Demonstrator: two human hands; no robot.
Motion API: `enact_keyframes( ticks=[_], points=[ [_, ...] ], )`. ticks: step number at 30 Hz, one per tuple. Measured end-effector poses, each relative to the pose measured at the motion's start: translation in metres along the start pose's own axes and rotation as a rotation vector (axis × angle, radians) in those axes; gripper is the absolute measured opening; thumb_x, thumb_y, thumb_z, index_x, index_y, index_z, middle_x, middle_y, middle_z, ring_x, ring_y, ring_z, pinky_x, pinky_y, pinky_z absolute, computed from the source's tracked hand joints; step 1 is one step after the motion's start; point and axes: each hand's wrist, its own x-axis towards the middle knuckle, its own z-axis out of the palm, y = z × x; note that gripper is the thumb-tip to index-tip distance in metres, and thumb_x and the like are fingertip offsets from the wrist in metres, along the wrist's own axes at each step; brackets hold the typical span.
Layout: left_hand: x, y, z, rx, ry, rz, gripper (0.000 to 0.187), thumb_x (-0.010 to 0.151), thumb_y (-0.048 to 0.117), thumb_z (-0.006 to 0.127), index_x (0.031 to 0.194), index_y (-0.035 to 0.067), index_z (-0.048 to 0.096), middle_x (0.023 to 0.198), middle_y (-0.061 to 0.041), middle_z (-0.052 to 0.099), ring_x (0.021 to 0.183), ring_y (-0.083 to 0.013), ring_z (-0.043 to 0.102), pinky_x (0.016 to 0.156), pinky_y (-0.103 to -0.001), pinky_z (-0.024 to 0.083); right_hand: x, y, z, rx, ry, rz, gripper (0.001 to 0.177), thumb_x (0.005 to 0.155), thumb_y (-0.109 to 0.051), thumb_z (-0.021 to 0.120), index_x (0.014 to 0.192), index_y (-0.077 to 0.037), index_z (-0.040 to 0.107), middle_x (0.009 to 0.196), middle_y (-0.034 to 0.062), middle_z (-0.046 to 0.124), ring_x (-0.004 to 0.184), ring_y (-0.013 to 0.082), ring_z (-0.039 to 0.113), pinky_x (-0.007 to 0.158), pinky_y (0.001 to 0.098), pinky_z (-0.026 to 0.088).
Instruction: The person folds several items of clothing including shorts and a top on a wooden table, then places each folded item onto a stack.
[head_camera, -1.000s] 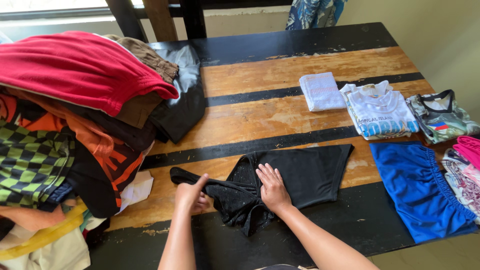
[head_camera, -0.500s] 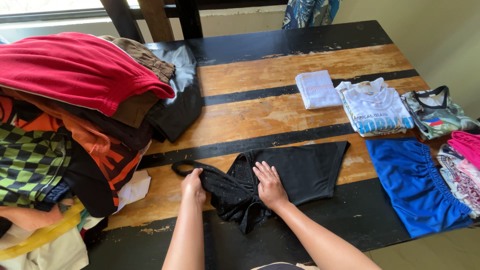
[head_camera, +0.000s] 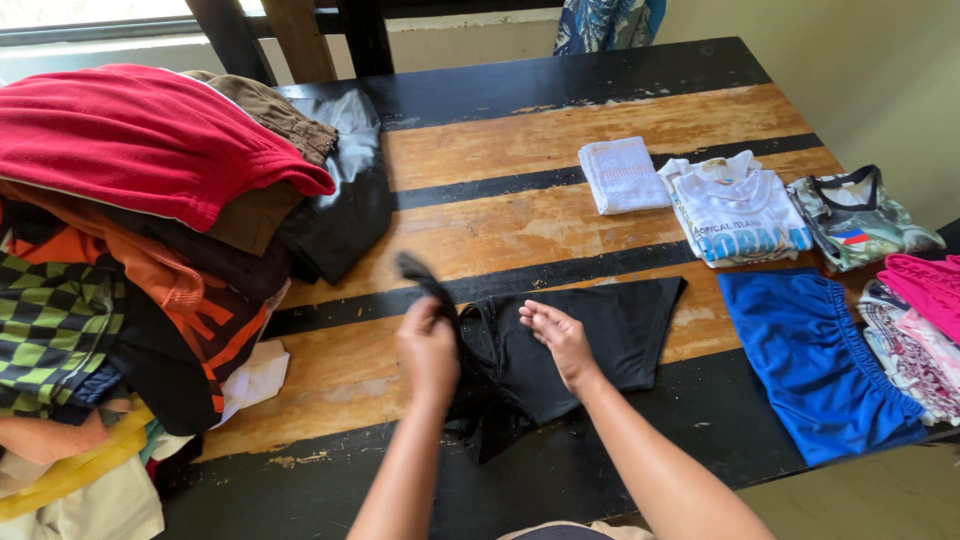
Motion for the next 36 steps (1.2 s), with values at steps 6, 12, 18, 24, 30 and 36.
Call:
enact_keyframes(
  ticks=[6, 12, 18, 24, 30, 36],
  points=[
    [-0.08, 0.025, 0.027, 0.345, -0.531, 0.318, 0.05, 0.091, 0.001, 0.061, 0.14, 0.001, 0.056, 0.146, -0.026, 0.051, 0.136, -0.0457, 0.047, 0.112, -0.052, 0.038, -0.01, -0.034, -0.006, 0.419, -0.077, 0.379, 0.099, 0.082, -0.078, 0.043, 0.153, -0.009, 0.038, 0.146, 0.0206, 0.055, 0.125, 0.0337, 0.061, 0.101, 0.0556, 0.05],
    [-0.103, 0.0, 0.009, 0.829, -0.445, 0.462, 0.058, 0.094, 0.017, 0.058, 0.15, 0.008, 0.044, 0.161, -0.015, 0.037, 0.153, -0.0345, 0.029, 0.121, -0.058, 0.021, -0.006, -0.027, -0.019, 0.177, -0.065, 0.353, 0.076, 0.085, -0.03, 0.077, 0.151, -0.01, 0.046, 0.135, 0.0103, 0.064, 0.11, 0.0199, 0.064, 0.088, 0.0433, 0.055],
    [-0.1, -0.013, -0.007, 1.043, -0.46, 0.281, 0.074, 0.097, 0.053, 0.049, 0.156, 0.013, 0.031, 0.164, -0.012, 0.024, 0.152, -0.0314, 0.018, 0.117, -0.06, 0.015, -0.002, -0.027, -0.039, -0.409, -0.078, 0.316, 0.057, 0.081, 0.005, 0.063, 0.137, -0.01, 0.064, 0.115, -0.0001, 0.07, 0.096, 0.0125, 0.065, 0.073, 0.0327, 0.053],
    [-0.101, -0.019, -0.006, 1.007, -0.453, 0.211, 0.071, 0.097, 0.052, 0.05, 0.156, 0.016, 0.033, 0.165, -0.009, 0.024, 0.152, -0.0282, 0.018, 0.119, -0.059, 0.012, 0.005, -0.017, -0.062, -0.347, -0.061, 0.275, 0.044, 0.084, 0.002, 0.067, 0.127, -0.006, 0.067, 0.108, 0.0067, 0.07, 0.093, 0.014, 0.069, 0.066, 0.0314, 0.062],
    [-0.077, -0.035, -0.017, 0.314, 0.2, 0.148, 0.052, 0.103, 0.041, 0.052, 0.142, 0.008, 0.054, 0.156, -0.014, 0.047, 0.152, -0.0361, 0.038, 0.126, -0.053, 0.03, -0.016, -0.01, -0.061, -0.863, 0.157, -0.344, 0.03, 0.086, -0.008, 0.068, 0.115, -0.005, 0.075, 0.121, 0.011, 0.071, 0.117, 0.0274, 0.064, 0.101, 0.04, 0.052],
    [-0.062, -0.026, -0.048, 0.743, 0.19, -0.446, 0.062, 0.096, 0.057, 0.062, 0.135, 0.009, 0.061, 0.143, -0.017, 0.052, 0.134, -0.0422, 0.042, 0.109, -0.059, 0.033, -0.055, -0.012, -0.039, -1.026, 0.033, -0.556, 0.043, 0.092, -0.015, 0.062, 0.135, -0.007, 0.063, 0.148, 0.0154, 0.055, 0.145, 0.0354, 0.042, 0.119, 0.0464, 0.035]
  ],
)
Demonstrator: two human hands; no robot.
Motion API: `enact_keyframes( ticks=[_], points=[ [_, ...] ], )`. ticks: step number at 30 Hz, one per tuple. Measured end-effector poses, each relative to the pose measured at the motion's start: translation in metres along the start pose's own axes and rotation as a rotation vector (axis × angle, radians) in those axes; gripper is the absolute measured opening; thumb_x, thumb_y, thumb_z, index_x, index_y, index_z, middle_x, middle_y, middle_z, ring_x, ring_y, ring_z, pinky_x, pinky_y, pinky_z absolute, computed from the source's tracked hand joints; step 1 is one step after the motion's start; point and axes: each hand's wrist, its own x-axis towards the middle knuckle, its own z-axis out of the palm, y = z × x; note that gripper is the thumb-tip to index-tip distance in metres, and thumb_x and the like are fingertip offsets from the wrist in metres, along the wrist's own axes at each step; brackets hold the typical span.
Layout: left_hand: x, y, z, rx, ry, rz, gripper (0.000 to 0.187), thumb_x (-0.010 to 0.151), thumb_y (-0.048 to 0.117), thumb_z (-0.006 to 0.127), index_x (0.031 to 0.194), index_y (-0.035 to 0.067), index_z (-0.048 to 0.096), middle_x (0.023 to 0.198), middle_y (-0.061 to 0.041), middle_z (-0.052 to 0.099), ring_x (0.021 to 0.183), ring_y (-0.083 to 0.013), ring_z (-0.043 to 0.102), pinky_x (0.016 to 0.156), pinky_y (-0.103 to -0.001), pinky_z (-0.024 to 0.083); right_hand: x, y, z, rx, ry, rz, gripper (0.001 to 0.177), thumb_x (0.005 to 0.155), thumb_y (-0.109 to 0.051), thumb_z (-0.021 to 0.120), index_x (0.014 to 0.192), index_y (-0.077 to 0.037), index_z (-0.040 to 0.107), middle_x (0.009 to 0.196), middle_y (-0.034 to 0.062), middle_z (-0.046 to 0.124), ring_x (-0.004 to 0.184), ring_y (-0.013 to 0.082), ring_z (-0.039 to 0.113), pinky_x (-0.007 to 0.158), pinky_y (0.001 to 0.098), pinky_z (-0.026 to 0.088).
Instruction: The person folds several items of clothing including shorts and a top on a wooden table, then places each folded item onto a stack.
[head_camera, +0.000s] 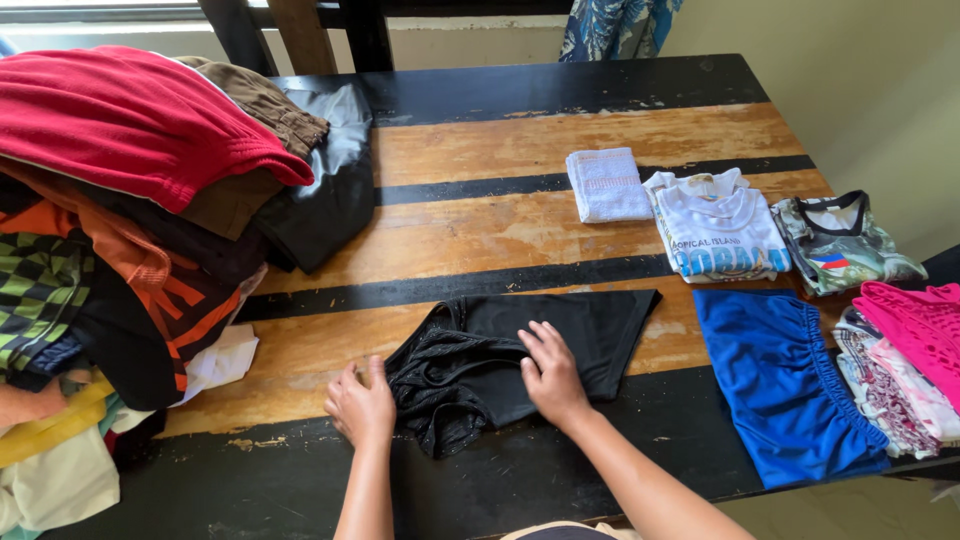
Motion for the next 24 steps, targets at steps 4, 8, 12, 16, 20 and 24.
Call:
enact_keyframes(
  ticks=[4, 8, 12, 16, 20, 24],
  points=[
    [-0.018, 0.008, -0.017, 0.116, -0.101, -0.035, 0.074, 0.085, 0.068, 0.07, 0.133, 0.011, 0.063, 0.138, -0.014, 0.056, 0.135, -0.0389, 0.043, 0.109, -0.059, 0.035, -0.01, -0.007, 0.008, -0.19, -0.161, -0.123, 0.061, 0.098, -0.033, 0.057, 0.152, -0.007, 0.044, 0.162, 0.0196, 0.032, 0.151, 0.0385, 0.024, 0.119, 0.0547, 0.02],
    [-0.021, 0.006, -0.012, 0.186, -0.208, -0.053, 0.075, 0.073, 0.059, 0.082, 0.125, 0.008, 0.066, 0.129, -0.011, 0.066, 0.132, -0.034, 0.051, 0.107, -0.054, 0.043, -0.019, -0.003, 0.021, -0.304, -0.391, -0.073, 0.072, 0.103, -0.051, 0.045, 0.16, -0.011, 0.026, 0.168, 0.0142, 0.018, 0.156, 0.0342, 0.011, 0.121, 0.0569, 0.009],
    [-0.011, -0.004, 0.005, 0.075, -0.157, 0.034, 0.053, 0.075, 0.041, 0.08, 0.116, 0.009, 0.072, 0.123, -0.016, 0.067, 0.121, -0.0377, 0.059, 0.098, -0.05, 0.049, -0.016, -0.005, 0.017, -0.292, -0.451, -0.014, 0.073, 0.102, -0.053, 0.044, 0.161, -0.014, 0.027, 0.169, 0.0109, 0.018, 0.156, 0.0307, 0.009, 0.12, 0.0609, 0.004],
    [0.003, -0.002, 0.003, -0.052, -0.216, 0.037, 0.048, 0.087, 0.039, 0.077, 0.115, 0.0, 0.07, 0.111, -0.022, 0.073, 0.106, -0.0387, 0.069, 0.093, -0.047, 0.054, -0.016, -0.027, -0.003, -0.31, -0.366, -0.111, 0.072, 0.099, -0.055, 0.052, 0.157, -0.016, 0.036, 0.166, 0.0117, 0.023, 0.155, 0.0341, 0.013, 0.117, 0.0649, 0.005],
    [0.001, 0.013, -0.013, -0.399, -0.402, -0.205, 0.041, 0.092, 0.028, 0.069, 0.121, 0.0, 0.06, 0.099, -0.017, 0.073, 0.08, -0.0275, 0.071, 0.066, -0.044, 0.058, -0.022, -0.051, -0.01, -0.078, -0.438, -0.385, 0.078, 0.084, -0.055, 0.071, 0.146, -0.012, 0.049, 0.156, 0.0168, 0.037, 0.147, 0.0377, 0.027, 0.115, 0.0616, 0.018],
    [0.001, 0.017, -0.018, -0.553, -0.422, -0.313, 0.039, 0.093, 0.022, 0.068, 0.125, 0.004, 0.052, 0.096, -0.013, 0.07, 0.071, -0.0224, 0.068, 0.056, -0.042, 0.057, -0.032, -0.047, 0.004, -0.082, -0.395, -0.488, 0.054, 0.09, -0.033, 0.075, 0.138, -0.012, 0.062, 0.145, 0.0123, 0.056, 0.142, 0.0322, 0.045, 0.115, 0.0543, 0.031]
  ],
)
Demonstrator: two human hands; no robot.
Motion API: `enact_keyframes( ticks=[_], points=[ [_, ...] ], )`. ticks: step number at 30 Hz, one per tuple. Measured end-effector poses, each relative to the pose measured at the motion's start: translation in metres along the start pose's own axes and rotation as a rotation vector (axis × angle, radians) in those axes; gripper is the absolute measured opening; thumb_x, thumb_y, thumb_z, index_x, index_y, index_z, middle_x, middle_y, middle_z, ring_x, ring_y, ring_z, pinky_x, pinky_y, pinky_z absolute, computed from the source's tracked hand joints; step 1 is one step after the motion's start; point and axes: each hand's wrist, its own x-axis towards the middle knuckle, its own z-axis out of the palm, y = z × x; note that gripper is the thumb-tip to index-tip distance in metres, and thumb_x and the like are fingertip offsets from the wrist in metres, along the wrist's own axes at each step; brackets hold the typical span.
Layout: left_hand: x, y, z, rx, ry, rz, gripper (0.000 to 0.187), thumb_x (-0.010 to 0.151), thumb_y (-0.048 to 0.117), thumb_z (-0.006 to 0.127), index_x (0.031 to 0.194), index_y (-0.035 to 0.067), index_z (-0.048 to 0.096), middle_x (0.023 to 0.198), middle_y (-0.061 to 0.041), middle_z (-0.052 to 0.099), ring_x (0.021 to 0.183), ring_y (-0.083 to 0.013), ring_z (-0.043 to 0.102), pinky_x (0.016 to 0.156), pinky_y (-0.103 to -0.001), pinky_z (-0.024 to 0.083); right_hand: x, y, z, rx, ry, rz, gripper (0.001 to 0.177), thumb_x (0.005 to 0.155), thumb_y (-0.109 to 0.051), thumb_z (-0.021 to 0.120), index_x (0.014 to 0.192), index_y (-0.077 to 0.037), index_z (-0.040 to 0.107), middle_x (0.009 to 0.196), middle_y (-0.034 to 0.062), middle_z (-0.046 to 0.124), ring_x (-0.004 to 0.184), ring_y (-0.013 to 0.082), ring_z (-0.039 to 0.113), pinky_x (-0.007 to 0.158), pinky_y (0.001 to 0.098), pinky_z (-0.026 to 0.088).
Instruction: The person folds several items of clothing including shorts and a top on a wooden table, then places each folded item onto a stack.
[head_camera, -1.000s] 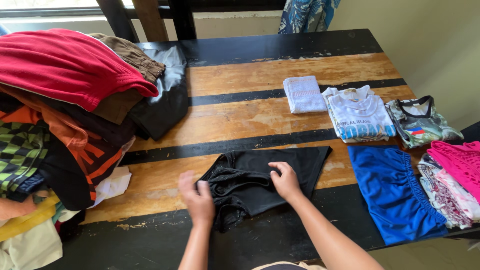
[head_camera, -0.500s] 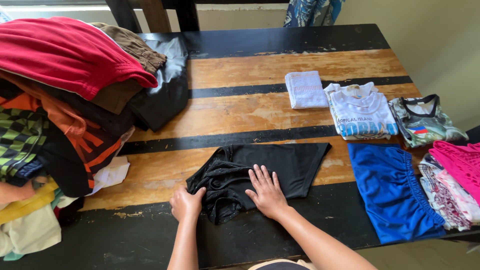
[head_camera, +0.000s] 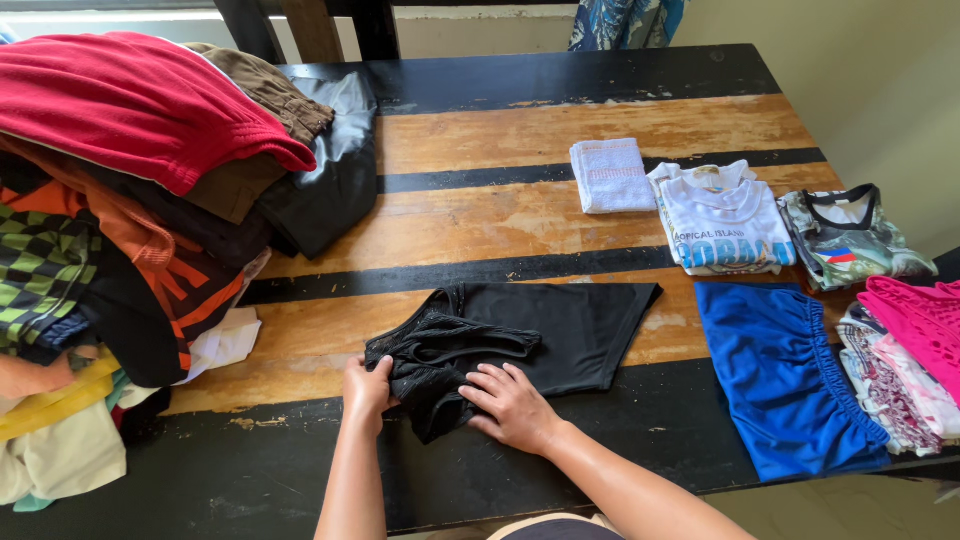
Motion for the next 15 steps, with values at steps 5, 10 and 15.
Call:
enact_keyframes(
  ticks=[5, 10, 15],
  points=[
    [-0.013, -0.02, -0.007, 0.431, 0.272, 0.422, 0.036, 0.092, 0.009, 0.062, 0.127, 0.008, 0.057, 0.114, -0.019, 0.066, 0.099, -0.036, 0.064, 0.083, -0.045, 0.052, 0.008, 0.006, 0.012, 0.081, 0.085, 0.097, 0.03, 0.084, -0.019, 0.073, 0.114, -0.012, 0.072, 0.128, 0.0059, 0.066, 0.13, 0.0264, 0.055, 0.109, 0.0469, 0.039],
    [-0.066, -0.018, -0.017, 0.761, 0.14, 0.834, 0.046, 0.074, -0.001, 0.06, 0.113, 0.022, 0.068, 0.135, -0.001, 0.063, 0.135, -0.0258, 0.052, 0.114, -0.04, 0.042, 0.026, 0.018, 0.016, 0.337, 0.09, 0.351, 0.011, 0.081, -0.012, 0.075, 0.091, -0.008, 0.078, 0.103, 0.0047, 0.072, 0.108, 0.0247, 0.062, 0.098, 0.0436, 0.042],
    [-0.096, -0.008, -0.007, 0.778, -0.229, 1.111, 0.078, 0.055, 0.005, 0.075, 0.132, 0.006, 0.061, 0.136, -0.018, 0.053, 0.131, -0.0453, 0.039, 0.108, -0.059, 0.027, 0.037, 0.045, 0.031, 0.912, 0.099, 0.593, 0.014, 0.091, -0.013, 0.069, 0.099, -0.003, 0.076, 0.088, 0.0022, 0.076, 0.082, 0.0067, 0.067, 0.075, 0.0243, 0.055]
  ],
)
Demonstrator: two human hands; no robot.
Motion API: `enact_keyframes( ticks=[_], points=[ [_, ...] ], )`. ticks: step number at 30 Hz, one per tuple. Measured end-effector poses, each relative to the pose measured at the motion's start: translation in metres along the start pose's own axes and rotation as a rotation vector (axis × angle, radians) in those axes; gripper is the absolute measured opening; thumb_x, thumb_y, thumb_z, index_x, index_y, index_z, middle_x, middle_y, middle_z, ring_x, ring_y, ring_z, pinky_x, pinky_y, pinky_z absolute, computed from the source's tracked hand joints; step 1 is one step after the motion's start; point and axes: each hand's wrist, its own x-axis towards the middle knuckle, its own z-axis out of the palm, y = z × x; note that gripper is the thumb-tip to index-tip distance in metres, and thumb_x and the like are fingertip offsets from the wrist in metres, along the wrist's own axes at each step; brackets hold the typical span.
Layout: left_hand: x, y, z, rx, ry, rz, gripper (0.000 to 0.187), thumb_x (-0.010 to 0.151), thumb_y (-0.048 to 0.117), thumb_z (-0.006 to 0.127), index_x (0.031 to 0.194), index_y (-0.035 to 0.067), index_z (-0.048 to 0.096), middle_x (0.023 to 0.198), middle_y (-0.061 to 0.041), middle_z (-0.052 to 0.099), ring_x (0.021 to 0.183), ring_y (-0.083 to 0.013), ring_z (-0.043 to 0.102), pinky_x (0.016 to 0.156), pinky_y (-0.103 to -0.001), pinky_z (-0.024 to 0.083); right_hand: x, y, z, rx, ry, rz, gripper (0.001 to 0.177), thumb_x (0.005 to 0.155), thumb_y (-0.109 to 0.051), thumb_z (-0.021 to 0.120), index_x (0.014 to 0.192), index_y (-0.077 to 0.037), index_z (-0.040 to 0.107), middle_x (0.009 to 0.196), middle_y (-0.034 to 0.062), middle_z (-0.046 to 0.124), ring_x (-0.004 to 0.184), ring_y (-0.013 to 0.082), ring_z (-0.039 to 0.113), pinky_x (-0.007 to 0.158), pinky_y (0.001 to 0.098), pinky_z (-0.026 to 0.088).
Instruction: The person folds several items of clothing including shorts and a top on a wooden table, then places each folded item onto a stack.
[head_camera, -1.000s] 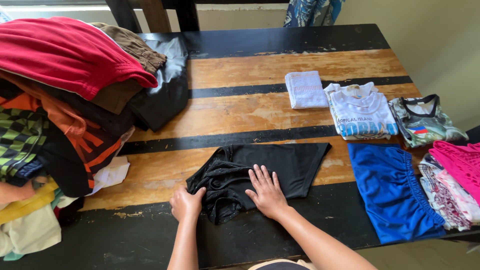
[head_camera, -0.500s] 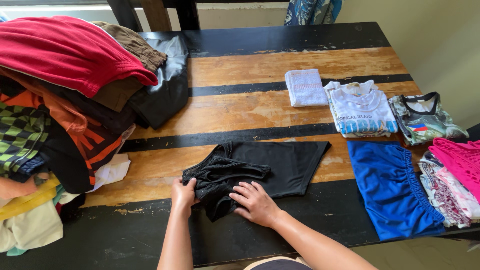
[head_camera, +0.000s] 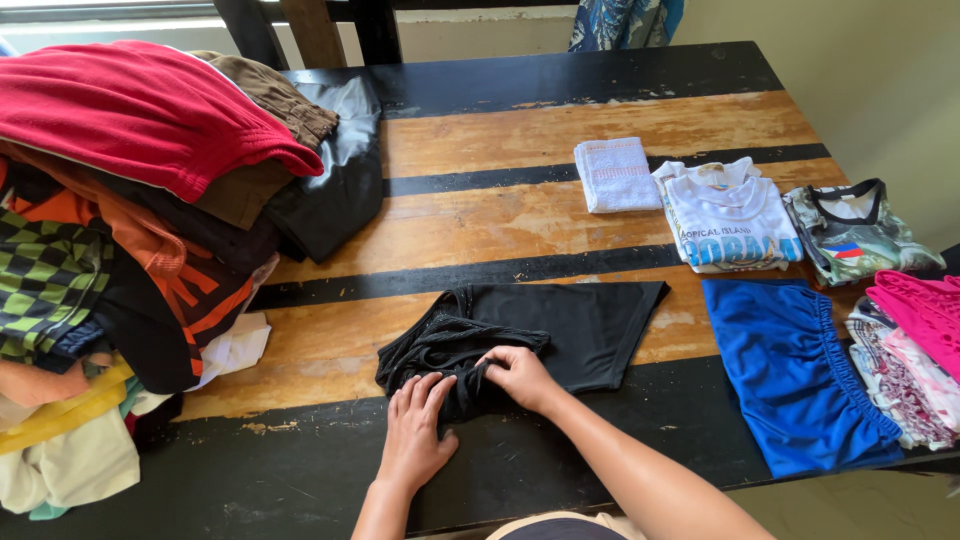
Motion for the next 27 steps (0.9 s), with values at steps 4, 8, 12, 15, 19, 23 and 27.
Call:
enact_keyframes(
  ticks=[4, 8, 12, 15, 19, 23, 27],
  points=[
    [0.006, -0.023, 0.023, 0.019, 0.122, -0.023, 0.064, 0.065, 0.004, 0.072, 0.128, 0.006, 0.061, 0.13, -0.014, 0.056, 0.127, -0.0372, 0.045, 0.107, -0.05, 0.034, 0.007, -0.001, -0.007, 0.081, 0.009, 0.047, 0.013, 0.092, -0.012, 0.07, 0.098, -0.001, 0.075, 0.089, 0.0008, 0.076, 0.082, 0.0045, 0.065, 0.076, 0.0234, 0.054],
    [0.015, -0.047, 0.031, -0.097, 0.173, -0.065, 0.035, 0.074, -0.002, 0.065, 0.107, 0.008, 0.072, 0.108, -0.01, 0.071, 0.111, -0.0312, 0.063, 0.097, -0.043, 0.049, 0.003, -0.007, -0.009, 0.15, -0.058, 0.175, 0.01, 0.088, -0.009, 0.074, 0.096, -0.003, 0.075, 0.089, 0.0007, 0.075, 0.082, 0.0056, 0.066, 0.077, 0.0235, 0.053],
    [0.037, -0.06, 0.013, -0.471, 0.096, -0.483, 0.014, 0.087, 0.013, 0.067, 0.096, 0.005, 0.073, 0.077, -0.011, 0.074, 0.073, -0.0309, 0.074, 0.071, -0.043, 0.057, 0.004, 0.001, -0.009, 0.174, -0.091, 0.173, 0.013, 0.085, -0.008, 0.077, 0.096, -0.003, 0.074, 0.087, 0.0003, 0.074, 0.08, 0.0066, 0.066, 0.077, 0.0241, 0.054],
    [0.055, -0.064, 0.0, -0.278, 0.065, -0.578, 0.028, 0.093, 0.031, 0.07, 0.091, 0.003, 0.074, 0.072, -0.018, 0.07, 0.065, -0.0379, 0.068, 0.066, -0.046, 0.053, 0.004, 0.001, -0.005, 0.041, -0.01, 0.139, 0.017, 0.09, -0.016, 0.077, 0.095, 0.0, 0.074, 0.086, 0.0016, 0.073, 0.079, 0.0062, 0.063, 0.075, 0.0253, 0.053],
    [0.065, -0.072, 0.01, -0.088, 0.007, -0.652, 0.033, 0.093, 0.042, 0.07, 0.09, 0.009, 0.074, 0.078, -0.016, 0.074, 0.076, -0.0364, 0.069, 0.071, -0.047, 0.054, -0.002, -0.019, 0.006, -0.208, 0.1, 0.147, 0.019, 0.09, -0.021, 0.076, 0.094, -0.002, 0.074, 0.078, 0.0015, 0.072, 0.073, 0.0078, 0.064, 0.071, 0.0271, 0.053],
    [0.065, -0.081, 0.026, 0.19, 0.015, -0.616, 0.026, 0.092, 0.038, 0.068, 0.092, 0.012, 0.066, 0.086, -0.014, 0.075, 0.082, -0.0375, 0.069, 0.072, -0.05, 0.054, -0.007, -0.033, 0.011, -0.419, 0.178, 0.095, 0.015, 0.083, -0.012, 0.072, 0.094, -0.005, 0.066, 0.067, 0.0044, 0.057, 0.063, 0.0138, 0.056, 0.062, 0.0326, 0.047],
    [0.056, -0.068, 0.024, 0.143, 0.255, -0.412, 0.024, 0.098, 0.03, 0.063, 0.09, 0.007, 0.059, 0.086, -0.013, 0.069, 0.079, -0.0379, 0.068, 0.067, -0.052, 0.053, -0.004, -0.032, 0.011, -0.35, 0.185, 0.14, 0.013, 0.082, -0.008, 0.069, 0.092, -0.005, 0.063, 0.065, 0.0035, 0.056, 0.061, 0.0132, 0.055, 0.062, 0.0312, 0.047]
  ],
)
